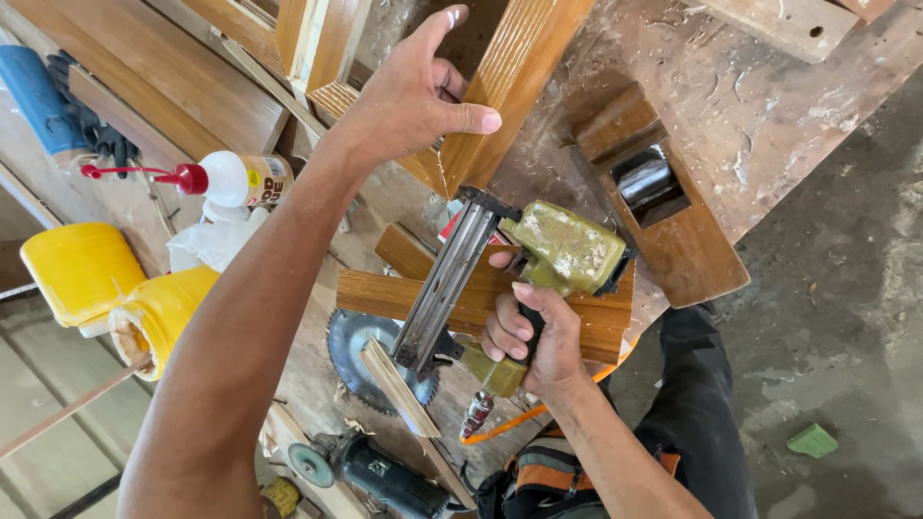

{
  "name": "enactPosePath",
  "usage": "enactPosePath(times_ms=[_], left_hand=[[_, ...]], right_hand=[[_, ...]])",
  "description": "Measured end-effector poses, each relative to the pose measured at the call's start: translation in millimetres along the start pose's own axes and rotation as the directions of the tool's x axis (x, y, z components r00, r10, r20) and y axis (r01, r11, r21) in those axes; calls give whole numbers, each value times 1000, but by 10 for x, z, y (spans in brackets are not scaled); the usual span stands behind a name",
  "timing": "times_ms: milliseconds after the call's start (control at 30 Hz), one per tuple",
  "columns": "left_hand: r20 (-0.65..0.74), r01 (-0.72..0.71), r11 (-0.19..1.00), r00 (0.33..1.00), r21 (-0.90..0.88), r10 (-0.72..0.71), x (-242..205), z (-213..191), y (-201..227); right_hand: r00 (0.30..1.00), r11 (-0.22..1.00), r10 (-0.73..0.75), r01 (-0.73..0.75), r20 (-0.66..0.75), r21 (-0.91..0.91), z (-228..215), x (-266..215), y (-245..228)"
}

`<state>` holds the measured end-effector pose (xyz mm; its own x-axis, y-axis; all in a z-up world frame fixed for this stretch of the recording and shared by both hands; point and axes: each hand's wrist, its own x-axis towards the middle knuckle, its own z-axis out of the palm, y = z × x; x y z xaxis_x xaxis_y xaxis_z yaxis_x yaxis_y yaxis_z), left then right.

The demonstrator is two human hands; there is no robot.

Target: Applying wood glue to trim strips and securing them to a wooden frame using a pneumatic nail gun.

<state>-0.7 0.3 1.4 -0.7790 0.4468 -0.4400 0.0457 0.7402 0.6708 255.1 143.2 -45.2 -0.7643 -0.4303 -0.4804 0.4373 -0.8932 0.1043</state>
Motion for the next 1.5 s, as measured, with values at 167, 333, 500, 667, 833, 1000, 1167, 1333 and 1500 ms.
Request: enactPosePath(times_ms=[167, 333, 500, 667, 833, 1000, 1167, 1333, 1500], left_hand=[[3, -16, 1000, 1000, -3, 16, -14, -4, 8], [17, -3, 999, 1000, -36, 3, -15, -12, 24], [25, -12, 998, 1000, -62, 14, -17, -14, 16], [8, -53, 998, 999, -18, 53, -20, -9, 9], [-6, -57, 998, 998, 24, 57, -20, -1, 10], [-13, -77, 995, 997, 65, 78, -6, -6, -20], [10, -111, 993, 994, 29, 111, -10, -12, -33], [-2, -90, 995, 996, 53, 90, -11, -4, -3], [-14, -41, 999, 999, 12, 41, -24, -3, 17]], right_hand=[[1000, 1000, 10, -10, 3, 22, 2, -6, 5], [1000, 1000, 5, -5, 18, 23, -26, 2, 25], [1000, 1000, 4, -4, 9, -4, -2, 2, 16], [1000, 1000, 4, -4, 2, -10, 14, 2, 18], [1000, 1000, -7, 7, 3, -16, 23, -7, 12], [1000, 1000, -10, 10, 4, -18, 45, -9, 8], [1000, 1000, 10, -11, -11, -5, 60, -5, 19], [999, 1000, 6, -7, -34, -24, 86, -9, 20], [999, 1000, 4, -5, -35, -19, 46, -1, 59]])
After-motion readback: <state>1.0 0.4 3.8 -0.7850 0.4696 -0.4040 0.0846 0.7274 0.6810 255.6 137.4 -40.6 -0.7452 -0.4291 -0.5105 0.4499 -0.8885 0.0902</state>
